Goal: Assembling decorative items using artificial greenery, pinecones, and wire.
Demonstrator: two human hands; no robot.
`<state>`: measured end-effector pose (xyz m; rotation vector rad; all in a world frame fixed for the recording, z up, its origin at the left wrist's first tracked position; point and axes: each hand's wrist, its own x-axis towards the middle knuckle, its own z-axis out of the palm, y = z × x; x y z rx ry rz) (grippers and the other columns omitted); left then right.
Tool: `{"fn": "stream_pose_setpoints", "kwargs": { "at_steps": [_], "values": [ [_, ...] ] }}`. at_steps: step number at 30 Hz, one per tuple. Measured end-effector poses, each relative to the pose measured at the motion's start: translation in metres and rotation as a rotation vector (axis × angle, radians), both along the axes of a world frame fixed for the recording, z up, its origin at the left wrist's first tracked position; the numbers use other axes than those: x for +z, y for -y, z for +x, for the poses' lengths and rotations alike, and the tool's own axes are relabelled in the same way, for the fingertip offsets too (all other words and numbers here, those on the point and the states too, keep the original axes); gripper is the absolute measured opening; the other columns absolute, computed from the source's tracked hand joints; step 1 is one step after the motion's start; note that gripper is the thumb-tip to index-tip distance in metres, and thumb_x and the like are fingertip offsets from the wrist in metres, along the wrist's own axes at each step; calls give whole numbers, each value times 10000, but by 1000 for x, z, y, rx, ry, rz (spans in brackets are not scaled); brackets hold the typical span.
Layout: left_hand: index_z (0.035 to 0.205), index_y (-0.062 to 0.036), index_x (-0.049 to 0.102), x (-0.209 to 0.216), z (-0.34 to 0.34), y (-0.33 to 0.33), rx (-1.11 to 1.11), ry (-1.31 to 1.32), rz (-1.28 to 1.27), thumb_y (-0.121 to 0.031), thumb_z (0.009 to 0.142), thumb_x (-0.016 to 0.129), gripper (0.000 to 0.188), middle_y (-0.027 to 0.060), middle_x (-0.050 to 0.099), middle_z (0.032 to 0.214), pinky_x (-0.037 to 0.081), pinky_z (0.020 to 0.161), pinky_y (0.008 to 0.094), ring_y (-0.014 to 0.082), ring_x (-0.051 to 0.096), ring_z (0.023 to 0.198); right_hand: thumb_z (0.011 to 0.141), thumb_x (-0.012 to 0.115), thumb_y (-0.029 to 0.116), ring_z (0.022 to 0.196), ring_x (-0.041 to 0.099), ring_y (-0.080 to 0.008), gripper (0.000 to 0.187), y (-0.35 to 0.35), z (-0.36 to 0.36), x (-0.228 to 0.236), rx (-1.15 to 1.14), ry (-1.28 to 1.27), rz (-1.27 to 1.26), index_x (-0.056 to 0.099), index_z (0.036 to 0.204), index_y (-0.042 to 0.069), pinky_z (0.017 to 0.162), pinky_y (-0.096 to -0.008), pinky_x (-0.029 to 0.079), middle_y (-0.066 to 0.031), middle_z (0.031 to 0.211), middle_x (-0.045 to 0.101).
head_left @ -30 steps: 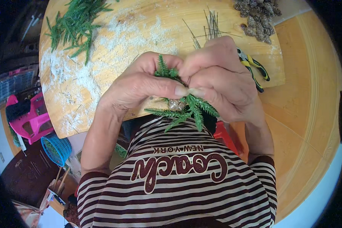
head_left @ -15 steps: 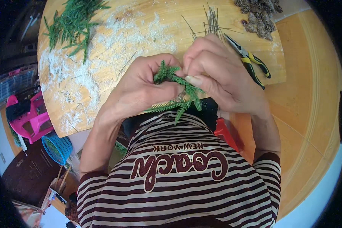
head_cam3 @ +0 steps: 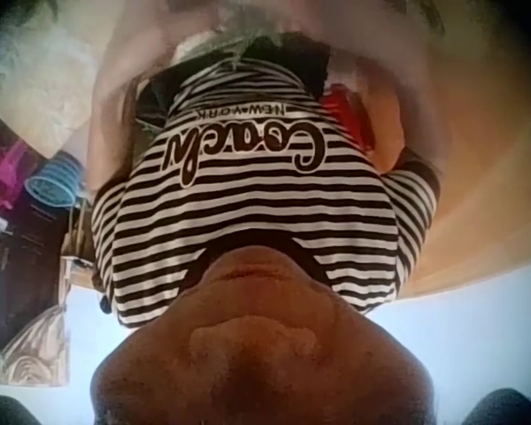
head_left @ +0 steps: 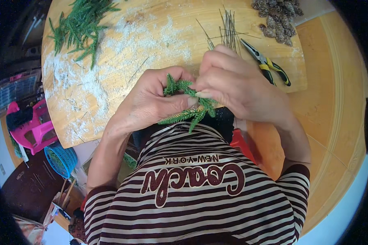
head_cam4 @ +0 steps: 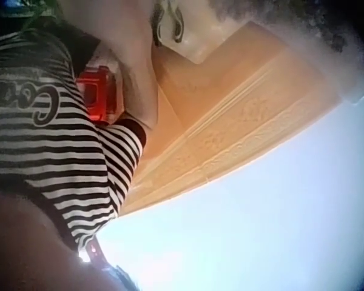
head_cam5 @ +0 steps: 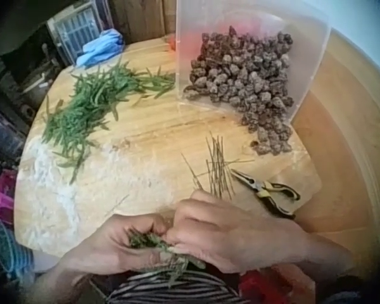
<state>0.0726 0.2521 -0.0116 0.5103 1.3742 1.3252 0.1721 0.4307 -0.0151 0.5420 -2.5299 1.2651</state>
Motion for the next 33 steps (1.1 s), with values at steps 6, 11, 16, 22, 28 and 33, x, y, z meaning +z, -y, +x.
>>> {"fn": "stream_pose_setpoints", "kwargs": {
  "at_steps": [6, 11, 16, 22, 28, 33],
  "values": [
    [973, 12, 587, -4, -4, 0, -23, -17, -3, 35, 796, 616, 181, -12, 583, 791, 430, 630, 182, 39, 522, 720, 725, 619, 81, 747, 465, -229, 115, 2, -3, 20, 43, 0, 281, 557, 805, 26, 666, -330, 381, -73, 812, 482],
    [939, 14, 580, -9, -3, -2, -18, 11, 48, 50, 788, 602, 157, -17, 577, 781, 422, 630, 180, 38, 514, 711, 707, 586, 86, 729, 470, -237, 99, 3, -2, 17, 21, -23, 414, 527, 767, 33, 694, -342, 379, -84, 790, 476],
    [898, 19, 572, -1, 3, -7, 121, -9, 33, 58, 752, 606, 155, -2, 577, 765, 416, 622, 200, 67, 516, 691, 762, 545, 65, 732, 478, -254, 62, 6, 3, 13, -95, 39, 410, 498, 741, 30, 702, -369, 373, -98, 771, 479],
    [849, 22, 572, -13, 8, -11, 176, -712, 121, 57, 695, 624, 166, 52, 546, 727, 414, 610, 262, 138, 516, 685, 863, 518, 95, 612, 421, -143, 139, 6, 4, 10, -263, 417, -5, 478, 748, 28, 578, -288, 347, -80, 693, 430],
    [810, 17, 582, -9, 4, -9, 150, -1087, 259, 58, 670, 629, 153, 76, 524, 734, 406, 621, 287, 168, 498, 689, 873, 539, 102, 571, 344, -70, 119, -1, 13, 7, -221, 689, -400, 495, 789, 30, 496, -230, 292, -45, 670, 394],
    [826, 11, 596, -7, -6, -3, 150, -644, 244, 75, 699, 627, 145, 39, 548, 756, 409, 640, 251, 121, 508, 711, 820, 605, 68, 555, 418, -118, 97, -4, 17, 20, -233, 222, -143, 561, 898, 32, 502, -253, 351, -42, 685, 442]
  ]
}}
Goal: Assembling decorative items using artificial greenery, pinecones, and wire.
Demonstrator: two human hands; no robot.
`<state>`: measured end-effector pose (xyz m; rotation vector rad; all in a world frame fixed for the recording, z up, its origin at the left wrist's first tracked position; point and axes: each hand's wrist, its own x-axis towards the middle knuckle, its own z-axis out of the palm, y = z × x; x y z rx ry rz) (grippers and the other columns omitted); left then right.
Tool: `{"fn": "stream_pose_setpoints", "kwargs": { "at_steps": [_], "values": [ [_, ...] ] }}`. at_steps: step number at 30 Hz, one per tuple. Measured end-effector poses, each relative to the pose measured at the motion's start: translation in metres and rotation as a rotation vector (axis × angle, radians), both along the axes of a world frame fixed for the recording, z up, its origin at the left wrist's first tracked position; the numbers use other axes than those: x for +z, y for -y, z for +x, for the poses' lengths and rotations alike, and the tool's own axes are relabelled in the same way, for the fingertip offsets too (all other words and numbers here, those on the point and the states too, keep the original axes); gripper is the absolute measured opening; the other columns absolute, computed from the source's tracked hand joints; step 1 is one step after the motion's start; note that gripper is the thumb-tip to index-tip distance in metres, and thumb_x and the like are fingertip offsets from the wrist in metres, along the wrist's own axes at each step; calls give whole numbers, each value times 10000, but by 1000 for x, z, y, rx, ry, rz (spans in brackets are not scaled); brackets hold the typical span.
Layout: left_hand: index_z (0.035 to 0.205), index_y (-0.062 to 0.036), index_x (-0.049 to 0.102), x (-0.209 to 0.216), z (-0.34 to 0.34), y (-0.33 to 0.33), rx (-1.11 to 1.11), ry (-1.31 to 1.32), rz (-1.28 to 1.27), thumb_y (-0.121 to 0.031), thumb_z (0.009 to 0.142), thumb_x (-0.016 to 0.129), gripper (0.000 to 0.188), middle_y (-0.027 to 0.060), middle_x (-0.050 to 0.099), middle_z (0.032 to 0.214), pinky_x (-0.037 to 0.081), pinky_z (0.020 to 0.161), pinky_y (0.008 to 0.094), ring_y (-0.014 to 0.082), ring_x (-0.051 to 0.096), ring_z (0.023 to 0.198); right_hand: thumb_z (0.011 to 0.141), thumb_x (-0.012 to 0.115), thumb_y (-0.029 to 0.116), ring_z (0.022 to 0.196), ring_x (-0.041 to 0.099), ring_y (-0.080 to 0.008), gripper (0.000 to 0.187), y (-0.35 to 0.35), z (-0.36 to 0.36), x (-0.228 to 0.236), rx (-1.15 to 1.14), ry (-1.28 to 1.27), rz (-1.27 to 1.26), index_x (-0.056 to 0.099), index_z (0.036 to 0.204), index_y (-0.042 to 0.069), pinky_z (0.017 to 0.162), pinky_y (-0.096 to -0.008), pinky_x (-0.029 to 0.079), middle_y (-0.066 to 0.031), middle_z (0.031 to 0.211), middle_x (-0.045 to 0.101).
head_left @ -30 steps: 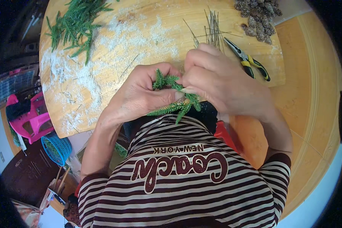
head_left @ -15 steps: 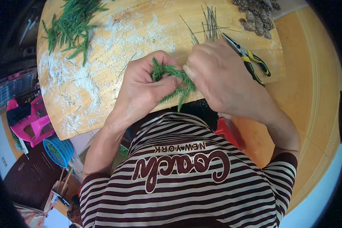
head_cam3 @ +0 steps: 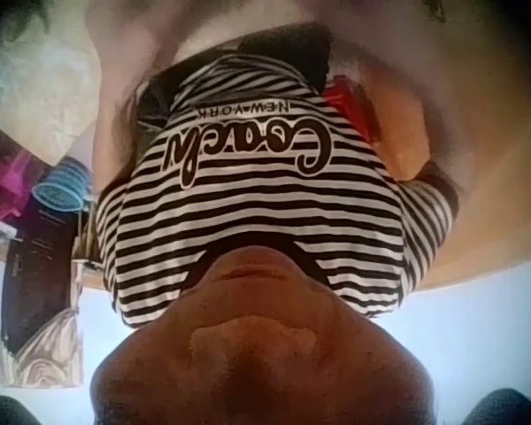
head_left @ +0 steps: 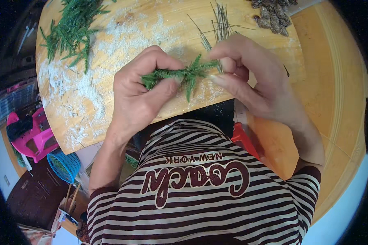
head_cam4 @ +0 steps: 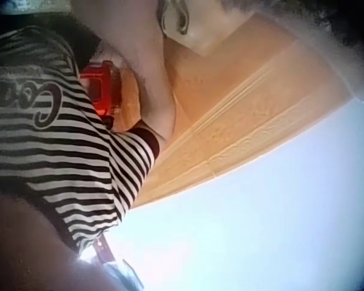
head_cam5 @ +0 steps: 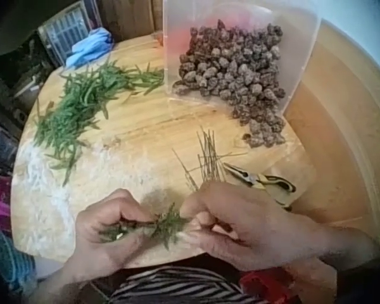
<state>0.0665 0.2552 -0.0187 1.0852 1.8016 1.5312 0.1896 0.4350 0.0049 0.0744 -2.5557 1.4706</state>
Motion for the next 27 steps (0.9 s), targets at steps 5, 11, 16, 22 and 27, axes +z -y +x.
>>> {"fn": "stream_pose_setpoints", "kwargs": {
  "at_steps": [5, 11, 16, 22, 27],
  "values": [
    [846, 7, 604, 4, 1, 0, -55, 252, 43, 91, 747, 606, 129, 7, 565, 777, 411, 648, 207, 71, 514, 725, 748, 645, 83, 566, 499, -189, 244, -5, -10, -5, 132, -289, 385, 591, 983, 45, 482, -293, 401, -56, 688, 463],
    [868, 4, 605, 3, -1, 3, -161, 389, 33, 93, 786, 582, 123, -9, 580, 793, 406, 643, 173, 42, 513, 716, 693, 638, 98, 566, 529, -223, 284, -5, -16, 4, 272, -298, 523, 588, 968, 49, 442, -314, 401, -61, 680, 454],
    [882, -2, 600, 12, 5, -1, -59, 460, -100, 88, 744, 605, 164, 19, 580, 772, 424, 651, 213, 88, 529, 709, 670, 623, 109, 552, 522, -231, 249, -7, -20, 3, 305, -374, 611, 566, 903, 40, 437, -320, 395, -57, 673, 454],
    [885, 4, 597, 8, -1, 0, -96, -334, -13, 70, 641, 633, 256, 65, 556, 737, 413, 629, 288, 178, 518, 688, 705, 622, 70, 527, 481, -179, 186, 4, -16, 1, 220, -214, 517, 540, 866, 27, 433, -312, 358, -44, 637, 420],
    [857, 9, 603, 7, 0, -1, 17, -693, 46, 71, 592, 622, 272, 78, 542, 730, 382, 593, 315, 208, 494, 657, 740, 629, 49, 517, 420, -124, 142, 17, -11, -11, 20, 238, -368, 536, 844, 25, 437, -283, 325, -22, 638, 406]
  ]
}}
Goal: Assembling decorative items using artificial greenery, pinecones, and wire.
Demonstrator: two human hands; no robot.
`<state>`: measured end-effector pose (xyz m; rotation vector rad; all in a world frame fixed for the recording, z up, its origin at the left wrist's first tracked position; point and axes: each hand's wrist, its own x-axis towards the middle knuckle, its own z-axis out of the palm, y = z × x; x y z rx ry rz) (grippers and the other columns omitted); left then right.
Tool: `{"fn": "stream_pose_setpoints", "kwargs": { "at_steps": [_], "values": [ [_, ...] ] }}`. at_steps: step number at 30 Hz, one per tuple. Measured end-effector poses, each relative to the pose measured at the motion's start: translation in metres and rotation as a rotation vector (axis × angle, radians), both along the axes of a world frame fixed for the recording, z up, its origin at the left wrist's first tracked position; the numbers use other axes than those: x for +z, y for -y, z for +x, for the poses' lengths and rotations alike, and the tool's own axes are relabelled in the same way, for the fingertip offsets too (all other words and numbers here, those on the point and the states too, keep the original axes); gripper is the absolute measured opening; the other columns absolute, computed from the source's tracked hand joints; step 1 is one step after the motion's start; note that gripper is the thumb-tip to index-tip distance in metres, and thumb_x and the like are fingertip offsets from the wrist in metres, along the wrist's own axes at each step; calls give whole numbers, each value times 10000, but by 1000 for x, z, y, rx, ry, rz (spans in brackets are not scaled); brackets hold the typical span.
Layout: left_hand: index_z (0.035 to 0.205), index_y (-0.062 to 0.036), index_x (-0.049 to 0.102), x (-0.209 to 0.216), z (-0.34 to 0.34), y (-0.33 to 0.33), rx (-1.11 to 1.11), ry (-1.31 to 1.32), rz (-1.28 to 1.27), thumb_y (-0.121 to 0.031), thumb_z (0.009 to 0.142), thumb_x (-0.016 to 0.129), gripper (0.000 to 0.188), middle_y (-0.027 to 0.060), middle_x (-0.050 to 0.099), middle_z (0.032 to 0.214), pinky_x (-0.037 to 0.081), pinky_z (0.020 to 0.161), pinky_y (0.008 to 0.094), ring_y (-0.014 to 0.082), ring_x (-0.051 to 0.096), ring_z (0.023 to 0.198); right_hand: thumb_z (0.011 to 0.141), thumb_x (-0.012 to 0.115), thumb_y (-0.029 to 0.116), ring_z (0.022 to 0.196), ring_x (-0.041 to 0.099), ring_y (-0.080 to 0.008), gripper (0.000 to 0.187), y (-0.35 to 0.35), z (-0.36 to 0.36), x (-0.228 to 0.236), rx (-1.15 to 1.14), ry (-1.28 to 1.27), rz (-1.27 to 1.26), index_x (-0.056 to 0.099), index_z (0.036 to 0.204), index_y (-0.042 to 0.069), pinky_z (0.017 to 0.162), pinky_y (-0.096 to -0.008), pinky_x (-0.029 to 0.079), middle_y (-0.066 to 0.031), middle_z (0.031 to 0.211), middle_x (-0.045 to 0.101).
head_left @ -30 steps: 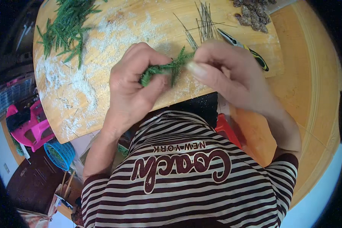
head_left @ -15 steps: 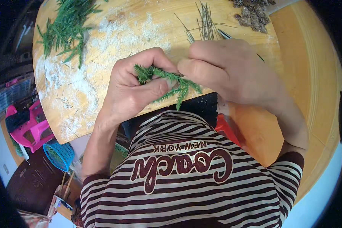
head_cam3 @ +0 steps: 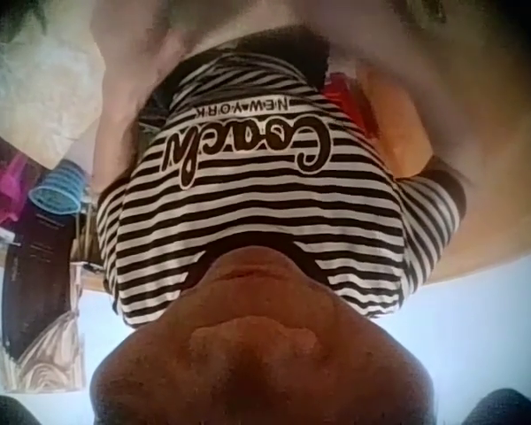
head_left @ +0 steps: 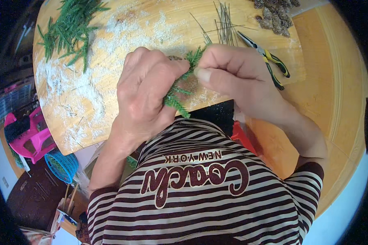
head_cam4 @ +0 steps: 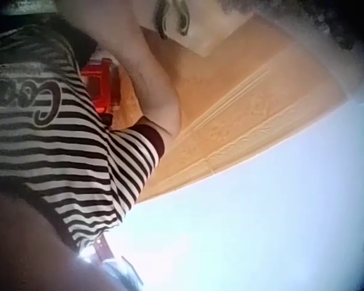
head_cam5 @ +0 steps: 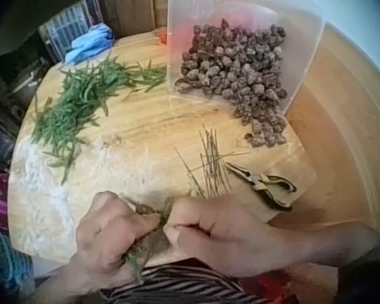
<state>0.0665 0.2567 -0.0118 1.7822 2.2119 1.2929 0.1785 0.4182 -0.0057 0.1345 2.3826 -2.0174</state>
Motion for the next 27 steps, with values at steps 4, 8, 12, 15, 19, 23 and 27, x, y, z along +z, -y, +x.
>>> {"fn": "stream_pose_setpoints", "kwargs": {
  "at_steps": [4, 8, 12, 15, 19, 23, 27],
  "values": [
    [846, 10, 610, -3, -1, 7, 42, 277, -6, 79, 620, 606, 236, 68, 550, 724, 385, 592, 285, 173, 502, 649, 763, 642, 45, 530, 375, -92, 130, -7, 2, 7, 59, -52, 83, 560, 862, 23, 445, -255, 301, -4, 658, 414],
    [853, 15, 616, 2, -3, 8, -8, 742, -27, 77, 677, 589, 188, 40, 570, 728, 397, 613, 231, 108, 513, 668, 757, 661, 45, 519, 426, -117, 165, -13, 1, 13, -50, -374, 487, 588, 902, 22, 439, -263, 324, -23, 669, 448],
    [858, 22, 619, 3, -2, 8, -86, 1044, -56, 70, 726, 569, 149, 8, 588, 749, 401, 637, 187, 55, 514, 702, 713, 673, 87, 517, 477, -155, 263, -18, -9, 6, 140, -647, 813, 603, 961, 33, 438, -261, 359, -39, 668, 448],
    [859, 22, 620, 3, -1, 8, -118, 1159, -79, 70, 739, 561, 142, -5, 598, 767, 400, 639, 177, 39, 512, 711, 662, 653, 124, 523, 507, -195, 294, -20, -11, 12, 256, -706, 887, 599, 941, 44, 441, -274, 395, -52, 663, 449],
    [855, 11, 622, 3, 4, 7, -105, 1201, -135, 74, 727, 562, 155, -10, 601, 771, 395, 619, 192, 44, 509, 693, 615, 630, 141, 510, 496, -196, 256, -20, -9, 10, 271, -769, 947, 568, 847, 53, 443, -277, 400, -49, 641, 431],
    [839, -6, 622, 3, 3, 4, -50, 801, -182, 73, 696, 569, 171, 4, 583, 722, 388, 594, 232, 81, 507, 655, 700, 623, 81, 495, 457, -213, 137, -12, -5, 6, 200, -589, 879, 501, 751, 47, 454, -276, 382, -56, 641, 415],
    [822, -17, 620, 2, 3, 0, -77, 149, -116, 68, 660, 575, 188, 32, 552, 674, 377, 577, 280, 136, 498, 622, 811, 572, 44, 491, 420, -155, 146, -1, 3, -2, 85, -282, 518, 455, 723, 46, 465, -260, 351, -18, 644, 415]
  ]
}}
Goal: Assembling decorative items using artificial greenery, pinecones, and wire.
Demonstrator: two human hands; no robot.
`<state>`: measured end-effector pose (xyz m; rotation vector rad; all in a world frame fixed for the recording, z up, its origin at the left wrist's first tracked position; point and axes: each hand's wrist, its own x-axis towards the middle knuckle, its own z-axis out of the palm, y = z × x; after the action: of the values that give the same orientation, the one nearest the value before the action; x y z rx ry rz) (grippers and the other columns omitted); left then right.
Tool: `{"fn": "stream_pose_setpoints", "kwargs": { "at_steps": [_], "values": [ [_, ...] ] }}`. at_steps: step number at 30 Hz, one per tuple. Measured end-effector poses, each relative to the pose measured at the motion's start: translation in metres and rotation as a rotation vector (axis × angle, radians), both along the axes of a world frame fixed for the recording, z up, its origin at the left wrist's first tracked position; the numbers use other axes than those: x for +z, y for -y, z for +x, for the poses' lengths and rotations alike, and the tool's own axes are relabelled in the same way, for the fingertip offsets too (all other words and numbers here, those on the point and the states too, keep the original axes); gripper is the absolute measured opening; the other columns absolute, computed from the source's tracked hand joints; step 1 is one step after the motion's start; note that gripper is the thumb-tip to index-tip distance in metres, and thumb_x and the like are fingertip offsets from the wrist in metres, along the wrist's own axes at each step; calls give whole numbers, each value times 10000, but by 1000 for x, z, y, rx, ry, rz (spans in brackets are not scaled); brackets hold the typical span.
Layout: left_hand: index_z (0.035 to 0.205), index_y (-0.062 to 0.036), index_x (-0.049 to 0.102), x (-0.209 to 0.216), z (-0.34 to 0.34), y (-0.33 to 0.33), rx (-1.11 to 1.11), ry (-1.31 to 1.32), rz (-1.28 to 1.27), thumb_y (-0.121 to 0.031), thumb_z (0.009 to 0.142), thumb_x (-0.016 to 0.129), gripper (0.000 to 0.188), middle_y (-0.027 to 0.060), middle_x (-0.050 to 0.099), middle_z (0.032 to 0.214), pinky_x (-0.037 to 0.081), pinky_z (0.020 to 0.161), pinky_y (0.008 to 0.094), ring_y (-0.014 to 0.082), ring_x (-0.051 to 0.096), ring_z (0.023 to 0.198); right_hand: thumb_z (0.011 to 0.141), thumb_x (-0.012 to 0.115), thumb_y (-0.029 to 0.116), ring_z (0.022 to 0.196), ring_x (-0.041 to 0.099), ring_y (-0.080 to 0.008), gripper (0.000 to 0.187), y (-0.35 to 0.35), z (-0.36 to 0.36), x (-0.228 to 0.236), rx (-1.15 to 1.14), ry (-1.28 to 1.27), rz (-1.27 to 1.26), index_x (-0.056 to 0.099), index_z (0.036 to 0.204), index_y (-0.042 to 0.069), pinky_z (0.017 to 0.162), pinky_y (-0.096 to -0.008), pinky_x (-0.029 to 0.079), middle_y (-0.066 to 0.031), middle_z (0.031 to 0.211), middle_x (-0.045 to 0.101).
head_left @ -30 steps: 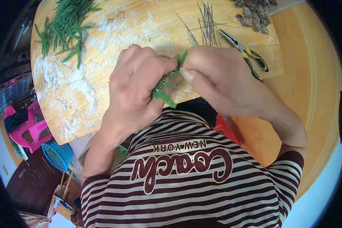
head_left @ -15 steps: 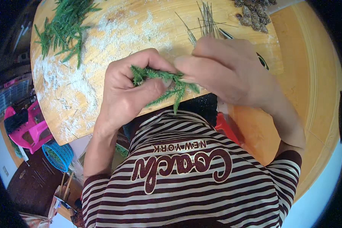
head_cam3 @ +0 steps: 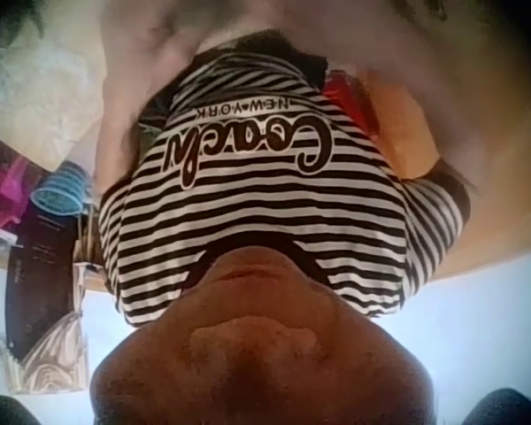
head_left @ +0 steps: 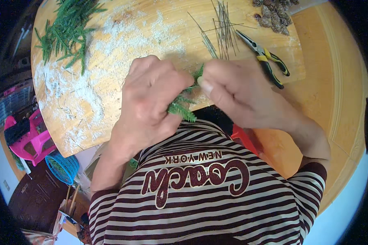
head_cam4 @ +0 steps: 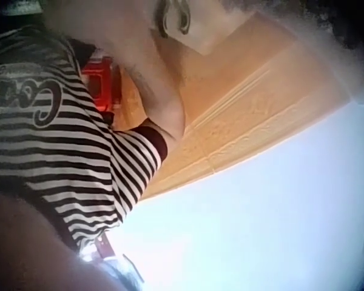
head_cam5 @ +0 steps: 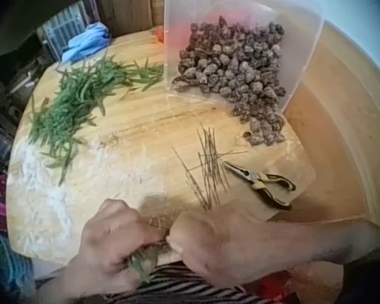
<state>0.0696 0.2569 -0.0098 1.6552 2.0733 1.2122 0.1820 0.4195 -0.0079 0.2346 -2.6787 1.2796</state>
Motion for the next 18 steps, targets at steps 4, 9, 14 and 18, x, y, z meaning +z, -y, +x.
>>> {"fn": "stream_pose_setpoints", "kwargs": {
  "at_steps": [4, 9, 14, 18],
  "values": [
    [822, -18, 616, -2, 1, 3, 39, 35, 37, 60, 647, 580, 194, 49, 543, 663, 380, 578, 298, 163, 506, 621, 874, 527, 48, 517, 392, -82, 119, -5, 5, 11, -21, 418, -576, 485, 764, 30, 474, -257, 327, 26, 653, 428],
    [826, 8, 613, 2, 3, 6, 158, 759, 7, 60, 673, 579, 166, 39, 597, 721, 421, 598, 240, 119, 552, 651, 852, 566, 45, 561, 400, -24, 61, -14, 7, 18, -120, 204, -504, 526, 810, 26, 475, -249, 327, 63, 662, 435],
    [819, 35, 611, 0, 1, 5, 148, 1224, 12, 87, 695, 556, 145, 43, 627, 774, 446, 619, 189, 79, 574, 673, 831, 599, 57, 540, 464, -109, 66, -13, -4, 15, -3, 31, -304, 555, 845, 10, 481, -280, 356, -8, 650, 462],
    [833, 27, 613, -4, 1, 6, 65, 1260, -92, 99, 694, 550, 168, 41, 625, 760, 434, 598, 193, 79, 571, 666, 818, 616, 69, 549, 501, -191, 95, -14, -7, 5, 102, -178, -78, 556, 851, 3, 489, -306, 378, -65, 657, 478]
  ]
}}
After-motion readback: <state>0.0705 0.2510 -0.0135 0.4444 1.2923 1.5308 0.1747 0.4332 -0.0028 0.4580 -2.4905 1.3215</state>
